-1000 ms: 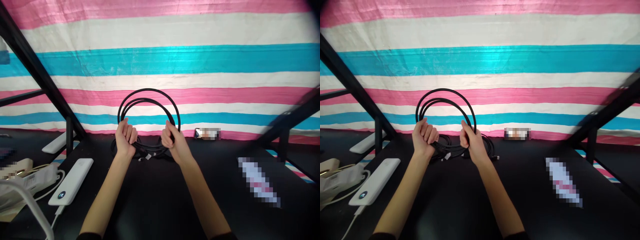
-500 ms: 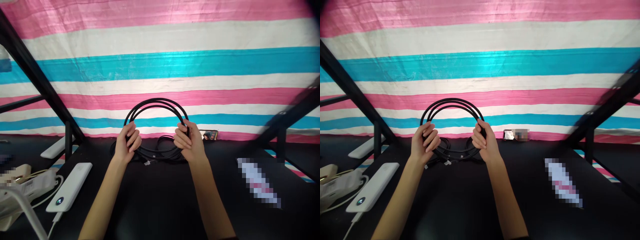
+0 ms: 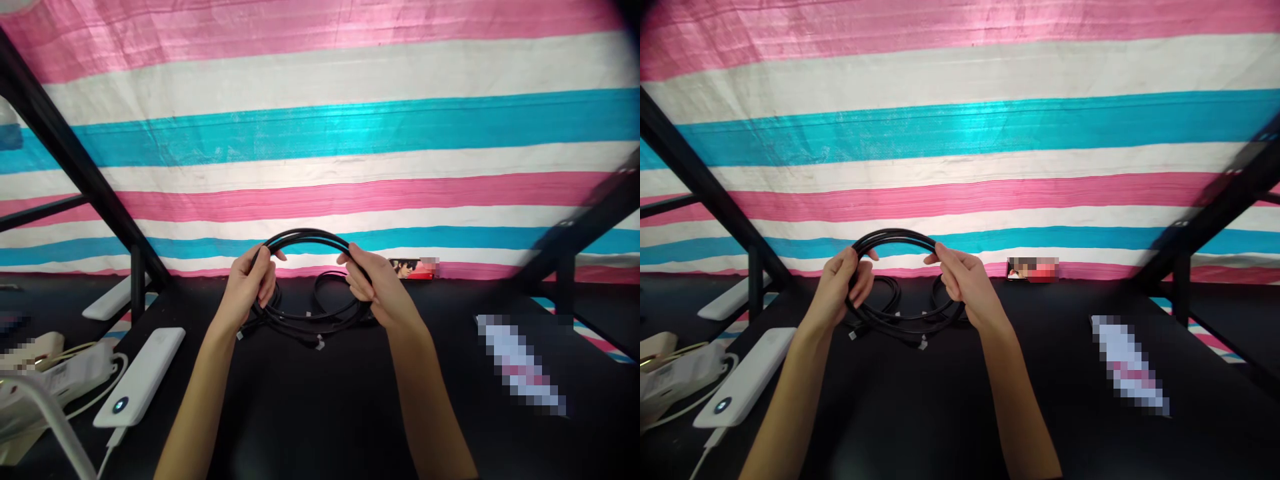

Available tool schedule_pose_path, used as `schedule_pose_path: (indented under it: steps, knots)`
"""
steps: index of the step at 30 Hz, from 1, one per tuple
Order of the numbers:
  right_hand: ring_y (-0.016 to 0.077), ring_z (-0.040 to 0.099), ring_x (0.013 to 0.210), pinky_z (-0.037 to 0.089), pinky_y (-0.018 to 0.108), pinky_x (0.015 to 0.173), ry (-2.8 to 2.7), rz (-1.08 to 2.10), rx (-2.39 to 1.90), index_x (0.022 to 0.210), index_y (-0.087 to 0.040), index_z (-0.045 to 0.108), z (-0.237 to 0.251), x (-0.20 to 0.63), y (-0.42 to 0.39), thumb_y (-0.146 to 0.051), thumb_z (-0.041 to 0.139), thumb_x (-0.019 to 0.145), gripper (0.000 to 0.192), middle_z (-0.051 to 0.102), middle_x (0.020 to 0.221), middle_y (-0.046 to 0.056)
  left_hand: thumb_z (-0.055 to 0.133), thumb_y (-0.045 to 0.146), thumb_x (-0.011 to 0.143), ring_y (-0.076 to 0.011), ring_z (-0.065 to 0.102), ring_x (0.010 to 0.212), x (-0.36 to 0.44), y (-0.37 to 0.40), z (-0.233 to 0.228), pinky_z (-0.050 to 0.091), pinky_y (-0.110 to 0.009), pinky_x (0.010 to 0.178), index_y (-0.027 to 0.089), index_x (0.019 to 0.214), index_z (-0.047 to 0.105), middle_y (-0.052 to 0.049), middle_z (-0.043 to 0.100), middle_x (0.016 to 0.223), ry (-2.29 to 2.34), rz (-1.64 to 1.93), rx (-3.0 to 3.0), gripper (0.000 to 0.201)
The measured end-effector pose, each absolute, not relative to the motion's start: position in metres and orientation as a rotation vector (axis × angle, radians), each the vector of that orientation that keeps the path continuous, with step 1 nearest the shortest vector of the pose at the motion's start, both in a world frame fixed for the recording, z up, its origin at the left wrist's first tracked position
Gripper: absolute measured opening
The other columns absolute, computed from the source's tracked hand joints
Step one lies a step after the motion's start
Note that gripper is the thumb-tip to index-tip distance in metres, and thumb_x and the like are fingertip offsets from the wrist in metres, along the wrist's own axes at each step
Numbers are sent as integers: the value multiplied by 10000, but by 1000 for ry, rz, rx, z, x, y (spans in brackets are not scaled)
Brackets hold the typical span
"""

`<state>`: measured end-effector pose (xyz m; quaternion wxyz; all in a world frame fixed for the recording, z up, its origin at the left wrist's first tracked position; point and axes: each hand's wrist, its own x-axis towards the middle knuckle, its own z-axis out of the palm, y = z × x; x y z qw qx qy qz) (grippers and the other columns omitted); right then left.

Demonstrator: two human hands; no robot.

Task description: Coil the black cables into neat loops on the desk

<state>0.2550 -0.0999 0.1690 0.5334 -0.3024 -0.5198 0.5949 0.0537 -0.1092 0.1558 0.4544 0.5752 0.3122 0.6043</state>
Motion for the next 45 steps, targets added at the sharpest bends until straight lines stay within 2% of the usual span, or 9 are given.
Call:
schedule_pose_path:
  steps: [4,8,11,16,25,28,30,34,45]
  knots:
    - [30,266,361,179,184,362,-1357,1208,-792,594,-158,604,169,255,-104,-496,630,815,404,329,354,-75,444,517,912,-34,297,268,57,-112,155,235,-152,314,146,730,579,79,334,353,845,1522,1469,435]
    - [34,231,339,162,201,346,-1396,1112,-790,1054,-223,680,170,254,-107,-425,592,860,294,462,428,-77,490,448,914,-35,286,276,58,-114,157,230,-143,305,179,831,588,92,347,372,843,1565,1517,297]
    - [32,306,356,246,210,358,-1446,954,-752,1178,-264,648,169,251,-107,-365,557,890,319,604,605,-34,517,400,911,-44,308,302,57,-116,160,247,-138,305,235,1074,595,94,393,409,874,1620,1596,245]
    - [31,338,393,295,220,380,-1497,753,-735,1165,-274,669,164,248,-106,-329,543,900,298,659,767,2,517,353,911,-43,339,334,56,-119,161,278,-148,324,237,1213,605,72,427,449,958,1660,1748,335]
    - [107,534,670,429,245,590,-1660,565,-796,1059,-304,716,161,250,-101,-258,625,852,230,618,795,-2,591,299,861,-62,418,384,57,-112,154,362,-179,412,216,1093,695,46,531,499,1135,1560,1901,268]
    - [120,552,706,429,240,572,-1714,518,-771,997,-291,739,161,247,-102,-235,681,807,206,623,816,5,614,302,842,-86,513,441,60,-112,152,451,-197,484,232,1078,705,4,685,680,1115,1503,2016,263]
    - [128,561,729,425,231,542,-1746,509,-757,987,-289,743,161,245,-104,-228,691,799,204,624,828,13,631,300,827,-135,636,600,63,-111,151,521,-230,609,232,1056,712,-27,737,860,1083,1504,2112,253]
    - [106,542,683,410,213,505,-1774,469,-709,980,-293,744,160,243,-106,-207,705,789,214,615,827,7,623,290,834,-206,694,867,63,-108,147,544,-289,783,217,1013,718,-46,736,998,1039,1529,2243,216]
    - [84,470,563,405,222,485,-1734,258,-753,936,-290,754,160,242,-105,-197,694,793,181,622,814,1,573,288,879,-177,698,829,63,-113,146,541,-256,746,227,1131,655,-50,719,1059,1126,1534,2388,272]
